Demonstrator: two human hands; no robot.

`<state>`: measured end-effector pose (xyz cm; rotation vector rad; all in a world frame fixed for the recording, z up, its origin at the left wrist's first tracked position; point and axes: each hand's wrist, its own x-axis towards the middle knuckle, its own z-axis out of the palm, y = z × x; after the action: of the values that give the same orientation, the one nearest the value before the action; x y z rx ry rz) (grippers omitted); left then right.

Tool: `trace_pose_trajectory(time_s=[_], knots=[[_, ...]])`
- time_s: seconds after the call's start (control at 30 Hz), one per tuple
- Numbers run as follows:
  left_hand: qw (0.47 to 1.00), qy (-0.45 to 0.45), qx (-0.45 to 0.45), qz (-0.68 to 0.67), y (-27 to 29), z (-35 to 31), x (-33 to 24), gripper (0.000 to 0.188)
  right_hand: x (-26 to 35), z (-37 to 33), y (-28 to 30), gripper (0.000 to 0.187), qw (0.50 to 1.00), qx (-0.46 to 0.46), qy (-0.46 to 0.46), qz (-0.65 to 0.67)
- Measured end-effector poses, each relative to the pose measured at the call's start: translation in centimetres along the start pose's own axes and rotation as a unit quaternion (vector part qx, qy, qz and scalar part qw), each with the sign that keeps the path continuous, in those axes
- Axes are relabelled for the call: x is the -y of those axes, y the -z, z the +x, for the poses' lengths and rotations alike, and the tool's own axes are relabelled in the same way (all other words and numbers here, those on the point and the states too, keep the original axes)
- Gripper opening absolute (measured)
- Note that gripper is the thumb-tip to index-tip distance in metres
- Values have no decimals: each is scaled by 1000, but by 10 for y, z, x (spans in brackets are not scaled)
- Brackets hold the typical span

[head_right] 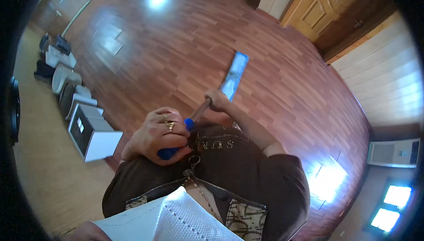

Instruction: Mop the wooden floor using a flat mop.

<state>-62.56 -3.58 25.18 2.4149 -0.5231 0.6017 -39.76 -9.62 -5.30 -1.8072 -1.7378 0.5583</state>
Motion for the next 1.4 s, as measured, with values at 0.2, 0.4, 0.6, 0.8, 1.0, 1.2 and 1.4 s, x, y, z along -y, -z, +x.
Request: trace_pose_trajectory(time_s=[0.2, 0.4, 0.6, 0.8, 1.0, 1.2, 1.4], knots=[[990, 85, -50, 96, 9, -11, -48, 23, 67, 60, -20, 11, 981, 130, 140, 32], [966, 136, -114, 186, 10, -12, -86, 38, 132, 83, -42, 14, 930, 270, 243, 53], [948, 178, -135, 227, 6, -1, -96, 46, 147, 94, -55, 9, 886, 282, 368, 30], [941, 184, -171, 227, -9, 12, -76, 43, 111, 97, -42, 8, 909, 241, 341, 5], [948, 213, -151, 182, -22, 14, -24, 40, 47, 125, -14, 10, 956, 177, 230, -51], [953, 254, -115, 123, -48, 37, 25, 29, -47, 124, 1, 12, 991, 28, 129, -23], [968, 232, -80, 55, -75, 45, 84, 29, -123, 95, 38, 16, 995, -38, 10, -92]])
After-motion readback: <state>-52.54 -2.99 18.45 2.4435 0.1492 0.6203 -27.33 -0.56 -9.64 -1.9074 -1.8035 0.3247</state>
